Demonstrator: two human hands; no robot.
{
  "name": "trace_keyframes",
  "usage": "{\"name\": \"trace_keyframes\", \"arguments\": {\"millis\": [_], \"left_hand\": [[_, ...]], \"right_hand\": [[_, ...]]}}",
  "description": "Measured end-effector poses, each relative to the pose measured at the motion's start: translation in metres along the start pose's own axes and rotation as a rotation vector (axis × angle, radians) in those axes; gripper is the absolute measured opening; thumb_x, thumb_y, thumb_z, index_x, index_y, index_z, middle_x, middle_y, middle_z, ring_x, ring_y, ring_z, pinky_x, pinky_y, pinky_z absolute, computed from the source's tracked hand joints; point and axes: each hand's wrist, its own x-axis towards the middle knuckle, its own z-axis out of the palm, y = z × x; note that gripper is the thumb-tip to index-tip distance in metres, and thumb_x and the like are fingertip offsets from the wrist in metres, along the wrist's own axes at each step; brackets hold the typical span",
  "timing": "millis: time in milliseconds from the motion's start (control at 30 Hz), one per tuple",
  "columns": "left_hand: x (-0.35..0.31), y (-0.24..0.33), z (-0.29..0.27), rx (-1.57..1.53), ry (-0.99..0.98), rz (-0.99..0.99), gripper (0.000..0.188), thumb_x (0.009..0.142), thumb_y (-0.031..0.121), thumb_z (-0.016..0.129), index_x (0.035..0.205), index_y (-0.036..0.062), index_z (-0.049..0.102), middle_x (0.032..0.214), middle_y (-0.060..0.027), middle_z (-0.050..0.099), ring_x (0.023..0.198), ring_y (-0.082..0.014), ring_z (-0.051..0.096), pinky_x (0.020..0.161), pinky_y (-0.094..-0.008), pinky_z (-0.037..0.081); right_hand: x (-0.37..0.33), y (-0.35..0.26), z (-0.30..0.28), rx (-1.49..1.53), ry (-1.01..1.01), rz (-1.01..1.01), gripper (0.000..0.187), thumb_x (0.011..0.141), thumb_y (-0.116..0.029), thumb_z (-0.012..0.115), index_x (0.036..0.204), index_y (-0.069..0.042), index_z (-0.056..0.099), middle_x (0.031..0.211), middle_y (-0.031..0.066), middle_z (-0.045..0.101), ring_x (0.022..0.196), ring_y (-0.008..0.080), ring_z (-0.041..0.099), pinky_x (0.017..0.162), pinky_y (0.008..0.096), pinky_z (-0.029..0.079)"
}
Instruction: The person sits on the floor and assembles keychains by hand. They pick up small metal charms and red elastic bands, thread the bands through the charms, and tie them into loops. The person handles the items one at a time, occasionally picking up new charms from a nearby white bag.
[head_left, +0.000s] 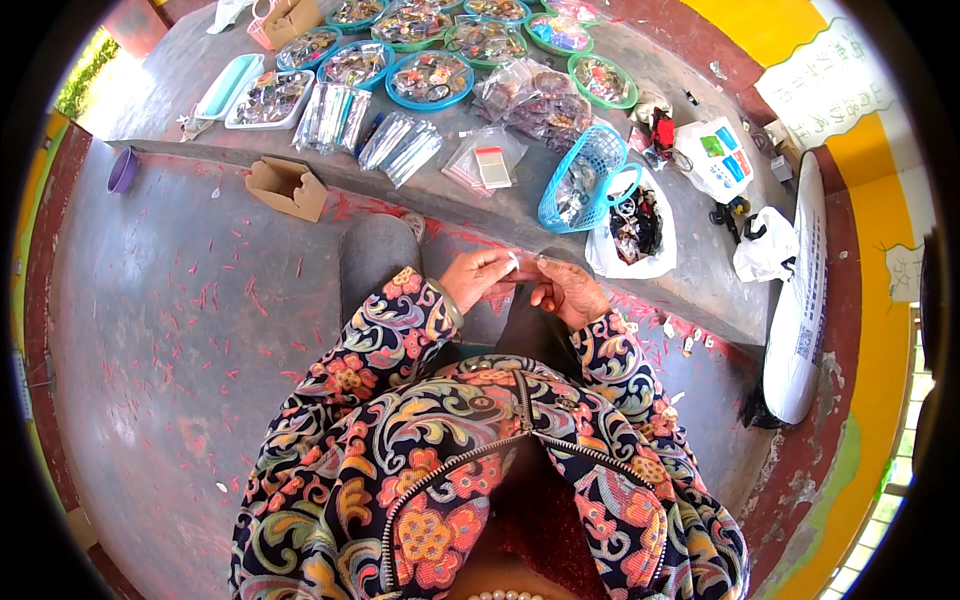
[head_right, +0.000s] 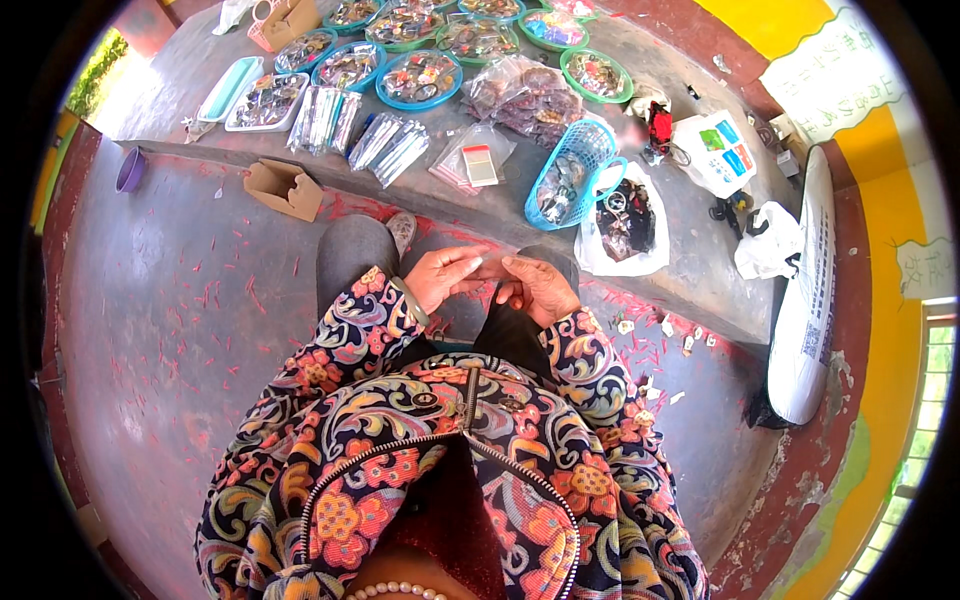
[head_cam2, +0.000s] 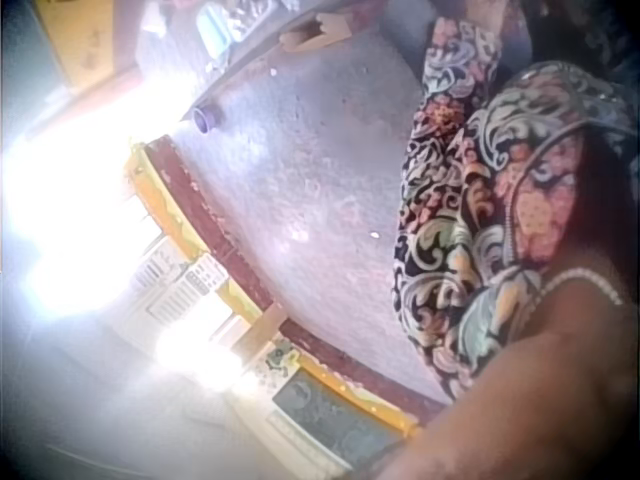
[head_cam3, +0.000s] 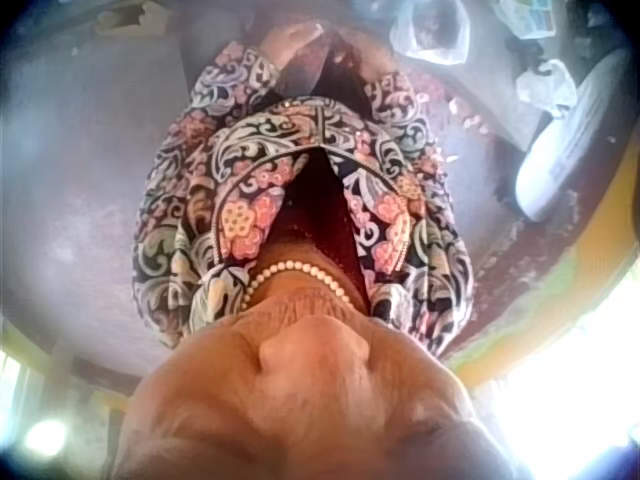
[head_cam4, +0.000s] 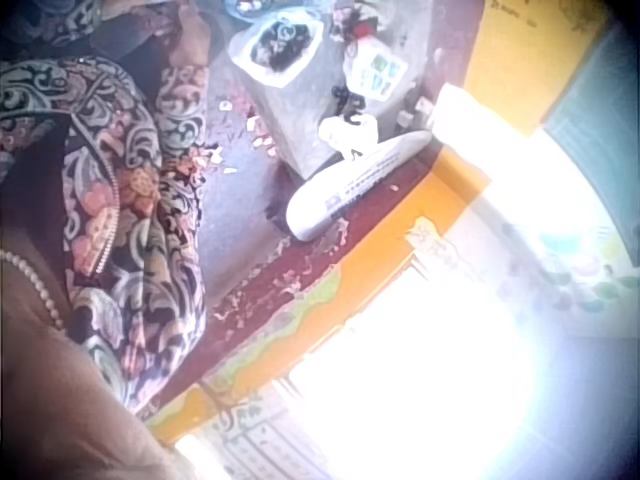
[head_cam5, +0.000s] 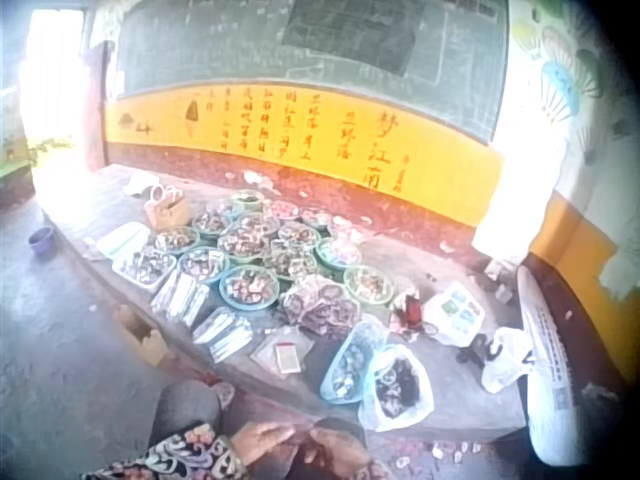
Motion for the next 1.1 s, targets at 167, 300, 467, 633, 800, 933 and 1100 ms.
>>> {"name": "trace_keyframes", "arguments": {"millis": [167, 300, 467, 633, 800, 933, 1100], "left_hand": [[0.000, 0.001, 0.002, -0.008, -0.013, 0.020, 0.033, 0.091, 0.017, 0.043, 0.119, 0.0009, 0.046, 0.111, -0.0081, 0.053, 0.098, -0.0151, 0.054, 0.078, -0.0277, 0.049], [-0.004, 0.008, 0.001, 0.146, 0.001, -0.058, 0.036, 0.090, 0.023, 0.046, 0.120, 0.0032, 0.047, 0.110, -0.0067, 0.055, 0.093, -0.0129, 0.055, 0.064, -0.0233, 0.050], [-0.002, 0.003, -0.002, 0.156, -0.048, -0.030, 0.038, 0.089, 0.026, 0.049, 0.120, 0.0037, 0.047, 0.107, -0.0068, 0.056, 0.090, -0.0111, 0.055, 0.054, -0.0216, 0.049], [-0.002, 0.005, -0.001, 0.246, -0.013, -0.050, 0.039, 0.088, 0.025, 0.050, 0.119, 0.0018, 0.048, 0.105, -0.0072, 0.057, 0.090, -0.0116, 0.056, 0.052, -0.0219, 0.049], [0.001, -0.004, -0.008, 0.186, 0.001, -0.040, 0.035, 0.088, 0.021, 0.050, 0.115, -0.0011, 0.050, 0.100, -0.0097, 0.059, 0.086, -0.0144, 0.058, 0.057, -0.0233, 0.051], [0.005, -0.012, -0.011, 0.029, 0.075, -0.112, 0.031, 0.089, 0.019, 0.049, 0.110, -0.0032, 0.052, 0.099, -0.0110, 0.059, 0.089, -0.0174, 0.059, 0.065, -0.0252, 0.051], [0.001, 0.002, -0.003, -0.135, 0.196, -0.106, 0.029, 0.088, 0.019, 0.050, 0.107, -0.0034, 0.053, 0.102, -0.0110, 0.058, 0.095, -0.0191, 0.057, 0.071, -0.0276, 0.050]], "right_hand": [[-0.001, 0.000, 0.002, -0.047, -0.046, -0.010, 0.040, 0.084, -0.034, 0.054, 0.108, -0.001, 0.056, 0.099, 0.0065, 0.061, 0.064, 0.0094, 0.057, 0.047, 0.0171, 0.038], [-0.001, 0.000, -0.001, -0.081, -0.053, 0.005, 0.040, 0.084, -0.036, 0.054, 0.106, -0.002, 0.057, 0.098, 0.0061, 0.061, 0.067, 0.0098, 0.057, 0.049, 0.0174, 0.038], [0.000, 0.003, -0.006, -0.115, -0.058, 0.018, 0.039, 0.084, -0.036, 0.053, 0.104, -0.003, 0.058, 0.097, 0.0048, 0.061, 0.076, 0.0108, 0.056, 0.054, 0.0189, 0.038], [-0.004, -0.003, -0.003, -0.137, -0.047, 0.050, 0.037, 0.084, -0.035, 0.054, 0.104, -0.004, 0.058, 0.098, 0.0049, 0.061, 0.079, 0.0111, 0.056, 0.056, 0.0198, 0.038], [-0.002, -0.006, -0.002, -0.236, -0.091, 0.068, 0.034, 0.085, -0.029, 0.054, 0.108, -0.004, 0.055, 0.099, 0.0057, 0.061, 0.078, 0.0099, 0.056, 0.055, 0.0175, 0.039], [0.001, -0.006, -0.002, -0.321, -0.078, 0.029, 0.031, 0.086, -0.022, 0.052, 0.110, -0.003, 0.053, 0.099, 0.0057, 0.060, 0.076, 0.0097, 0.056, 0.054, 0.0155, 0.040], [0.002, -0.003, -0.007, -0.396, 0.081, -0.121, 0.025, 0.084, -0.013, 0.053, 0.106, -0.002, 0.056, 0.094, 0.0043, 0.061, 0.074, 0.0093, 0.058, 0.055, 0.0180, 0.042]]}}
